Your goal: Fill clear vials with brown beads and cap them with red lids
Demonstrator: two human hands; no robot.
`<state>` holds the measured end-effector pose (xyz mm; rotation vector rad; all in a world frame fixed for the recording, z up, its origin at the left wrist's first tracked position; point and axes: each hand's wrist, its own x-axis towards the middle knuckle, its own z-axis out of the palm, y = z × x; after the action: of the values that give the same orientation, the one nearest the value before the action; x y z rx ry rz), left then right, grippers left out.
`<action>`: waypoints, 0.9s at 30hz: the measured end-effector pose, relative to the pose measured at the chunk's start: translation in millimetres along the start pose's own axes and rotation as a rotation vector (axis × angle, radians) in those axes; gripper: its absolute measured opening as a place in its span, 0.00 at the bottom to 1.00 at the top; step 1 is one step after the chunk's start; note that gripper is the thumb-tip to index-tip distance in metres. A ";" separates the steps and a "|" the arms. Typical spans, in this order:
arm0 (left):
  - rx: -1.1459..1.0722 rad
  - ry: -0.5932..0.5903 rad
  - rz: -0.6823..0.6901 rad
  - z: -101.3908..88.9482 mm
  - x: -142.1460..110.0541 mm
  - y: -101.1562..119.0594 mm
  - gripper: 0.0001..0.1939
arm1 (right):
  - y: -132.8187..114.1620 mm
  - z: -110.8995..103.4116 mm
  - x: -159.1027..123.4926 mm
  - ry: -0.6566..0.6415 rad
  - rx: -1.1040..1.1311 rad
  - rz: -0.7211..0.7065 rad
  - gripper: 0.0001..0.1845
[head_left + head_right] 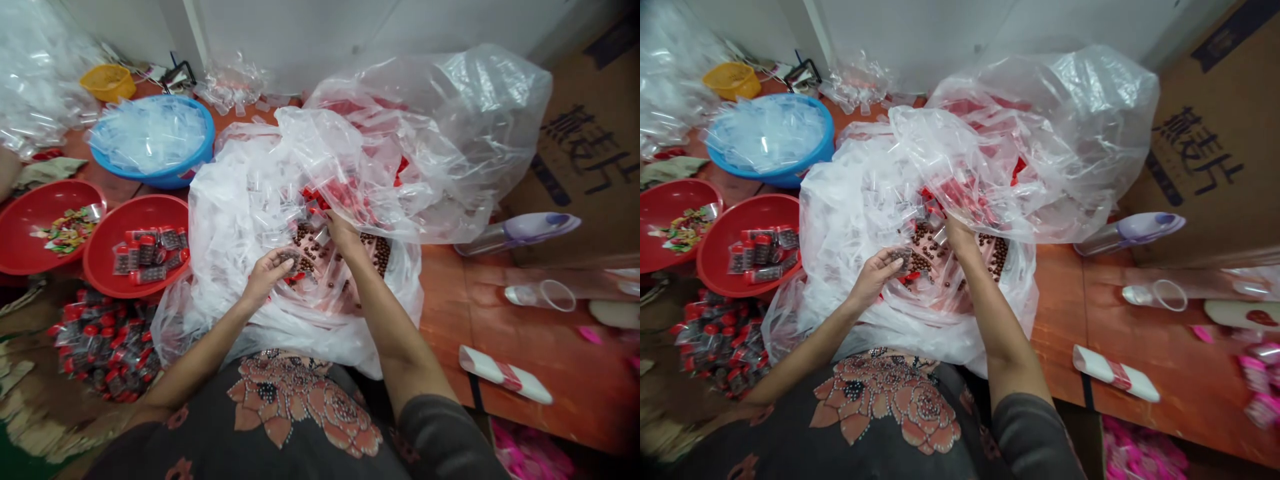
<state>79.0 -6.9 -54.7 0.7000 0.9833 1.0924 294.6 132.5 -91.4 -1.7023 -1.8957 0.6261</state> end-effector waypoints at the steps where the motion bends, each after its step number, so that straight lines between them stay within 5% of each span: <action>1: 0.005 -0.010 -0.004 0.8 -0.4 0.1 0.22 | -1.1 -2.3 -9.5 0.040 0.048 0.025 0.17; 5: 0.029 -0.064 -0.015 5.9 -4.2 -1.0 0.20 | -15.4 -11.9 -59.7 0.178 0.440 0.077 0.19; 12: 0.129 -0.179 0.010 22.3 -14.4 -1.2 0.20 | -45.9 -24.6 -128.7 0.043 1.020 0.113 0.22; 19: 0.180 -0.245 0.021 32.8 -28.7 2.3 0.18 | -54.3 -37.8 -154.1 0.080 1.177 0.141 0.28; 27: 0.137 -0.273 -0.034 37.8 -38.1 -7.4 0.17 | -56.1 -23.7 -176.8 0.223 1.089 0.135 0.18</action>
<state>111.0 -45.3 -33.9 0.9150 0.8359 0.8782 282.0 -49.3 -49.3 -1.0859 -0.9400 1.1734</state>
